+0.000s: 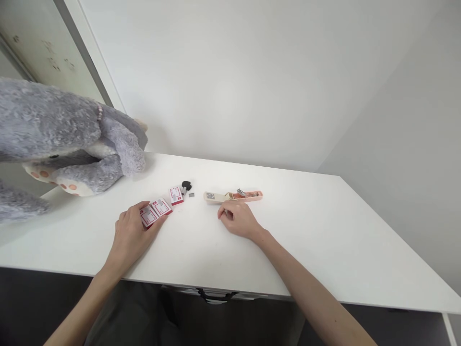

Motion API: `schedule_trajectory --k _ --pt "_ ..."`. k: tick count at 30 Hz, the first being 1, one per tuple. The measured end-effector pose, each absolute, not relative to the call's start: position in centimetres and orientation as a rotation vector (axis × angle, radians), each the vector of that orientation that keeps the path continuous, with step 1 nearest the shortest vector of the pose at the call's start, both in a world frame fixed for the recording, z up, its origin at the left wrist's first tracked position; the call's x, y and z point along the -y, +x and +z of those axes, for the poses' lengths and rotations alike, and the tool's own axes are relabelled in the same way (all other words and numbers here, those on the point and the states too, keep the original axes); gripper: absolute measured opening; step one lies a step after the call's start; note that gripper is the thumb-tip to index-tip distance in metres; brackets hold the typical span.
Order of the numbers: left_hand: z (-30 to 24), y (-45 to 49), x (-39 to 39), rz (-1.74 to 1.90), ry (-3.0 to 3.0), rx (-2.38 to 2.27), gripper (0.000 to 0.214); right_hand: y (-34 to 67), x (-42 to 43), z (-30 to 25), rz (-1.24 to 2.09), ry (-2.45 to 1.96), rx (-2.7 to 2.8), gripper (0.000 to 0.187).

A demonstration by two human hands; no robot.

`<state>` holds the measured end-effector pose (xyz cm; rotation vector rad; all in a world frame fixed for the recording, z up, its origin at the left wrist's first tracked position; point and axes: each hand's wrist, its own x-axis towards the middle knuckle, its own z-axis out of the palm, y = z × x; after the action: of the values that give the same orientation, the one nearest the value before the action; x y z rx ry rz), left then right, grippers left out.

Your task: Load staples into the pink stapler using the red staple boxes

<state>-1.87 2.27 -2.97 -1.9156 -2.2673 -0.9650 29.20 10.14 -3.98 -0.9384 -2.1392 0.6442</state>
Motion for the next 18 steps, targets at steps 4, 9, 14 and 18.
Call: schedule_trajectory --k 4,9,14,18 --pt "-2.98 -1.92 -2.27 -0.971 -1.922 2.267 0.064 29.23 -10.13 -4.0 0.646 -0.937 2.139 0.025" --pt "-3.08 -2.04 -2.42 -0.96 -1.904 2.301 0.067 29.21 -10.12 -3.96 0.635 -0.917 2.141 0.025" --pt "-2.92 -1.92 -2.49 -0.939 -1.93 2.32 0.067 29.15 -10.1 -3.88 0.634 -0.92 2.139 0.025" --pt "-2.54 -1.6 -2.45 -0.881 -2.01 2.295 0.063 29.07 -10.07 -3.85 0.641 -0.927 2.146 0.025"
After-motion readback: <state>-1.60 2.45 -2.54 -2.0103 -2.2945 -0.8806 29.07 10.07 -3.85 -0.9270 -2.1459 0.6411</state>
